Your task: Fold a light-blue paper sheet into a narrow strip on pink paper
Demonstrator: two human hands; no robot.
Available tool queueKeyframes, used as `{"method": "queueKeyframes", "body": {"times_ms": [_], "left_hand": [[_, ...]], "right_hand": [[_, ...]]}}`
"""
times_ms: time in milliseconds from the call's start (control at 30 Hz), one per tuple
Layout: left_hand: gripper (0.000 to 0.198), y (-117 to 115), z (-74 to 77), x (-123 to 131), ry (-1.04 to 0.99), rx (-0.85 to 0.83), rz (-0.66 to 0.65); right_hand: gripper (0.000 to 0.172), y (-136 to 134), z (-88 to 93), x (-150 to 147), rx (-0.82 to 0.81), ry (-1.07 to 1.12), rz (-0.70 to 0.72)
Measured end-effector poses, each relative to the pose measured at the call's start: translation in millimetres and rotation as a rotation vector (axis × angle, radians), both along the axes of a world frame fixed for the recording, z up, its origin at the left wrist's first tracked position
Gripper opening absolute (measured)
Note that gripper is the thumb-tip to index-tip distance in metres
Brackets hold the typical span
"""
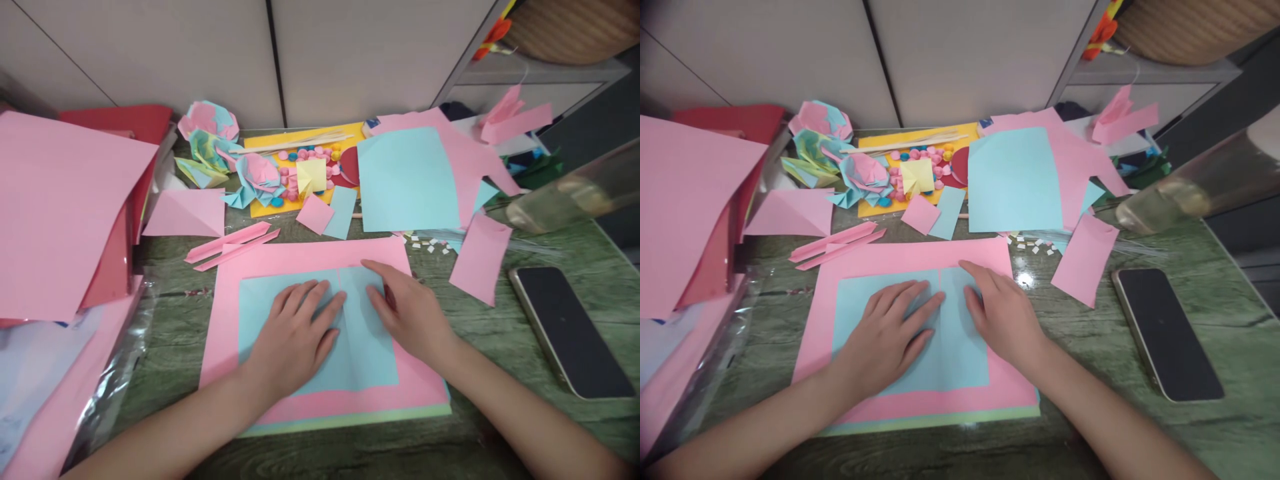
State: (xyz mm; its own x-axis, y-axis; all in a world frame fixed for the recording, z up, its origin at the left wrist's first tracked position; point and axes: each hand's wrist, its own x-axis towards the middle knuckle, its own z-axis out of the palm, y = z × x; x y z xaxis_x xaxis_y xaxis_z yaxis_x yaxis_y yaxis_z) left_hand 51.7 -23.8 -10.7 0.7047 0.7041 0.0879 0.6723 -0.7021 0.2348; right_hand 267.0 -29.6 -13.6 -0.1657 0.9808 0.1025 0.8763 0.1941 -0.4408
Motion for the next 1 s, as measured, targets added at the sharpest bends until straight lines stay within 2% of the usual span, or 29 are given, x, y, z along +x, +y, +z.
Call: {"method": "queueKeyframes", "body": {"times_ms": [133, 333, 567, 1000], "left_hand": [[0.041, 7.3, -0.6, -3.0, -0.015, 0.036, 0.008], [0.033, 5.8, 3.3, -4.8, -0.062, 0.070, -0.056], [0.046, 0.9, 0.4, -5.5, -0.030, -0.008, -0.054], [0.046, 0.4, -0.9, -4.8, -0.022, -0.025, -0.044]], "right_hand": [[0.038, -0.6, 3.4, 1.9, -0.042, 0.065, 0.020], [0.035, -1.0, 0.3, 2.7, -0.016, 0.041, 0.014], [0.034, -0.7, -2.4, 2.0, -0.016, 0.013, 0.008], [0.034, -1.9, -2.9, 1.1, 0.019, -0.012, 0.027]]}}
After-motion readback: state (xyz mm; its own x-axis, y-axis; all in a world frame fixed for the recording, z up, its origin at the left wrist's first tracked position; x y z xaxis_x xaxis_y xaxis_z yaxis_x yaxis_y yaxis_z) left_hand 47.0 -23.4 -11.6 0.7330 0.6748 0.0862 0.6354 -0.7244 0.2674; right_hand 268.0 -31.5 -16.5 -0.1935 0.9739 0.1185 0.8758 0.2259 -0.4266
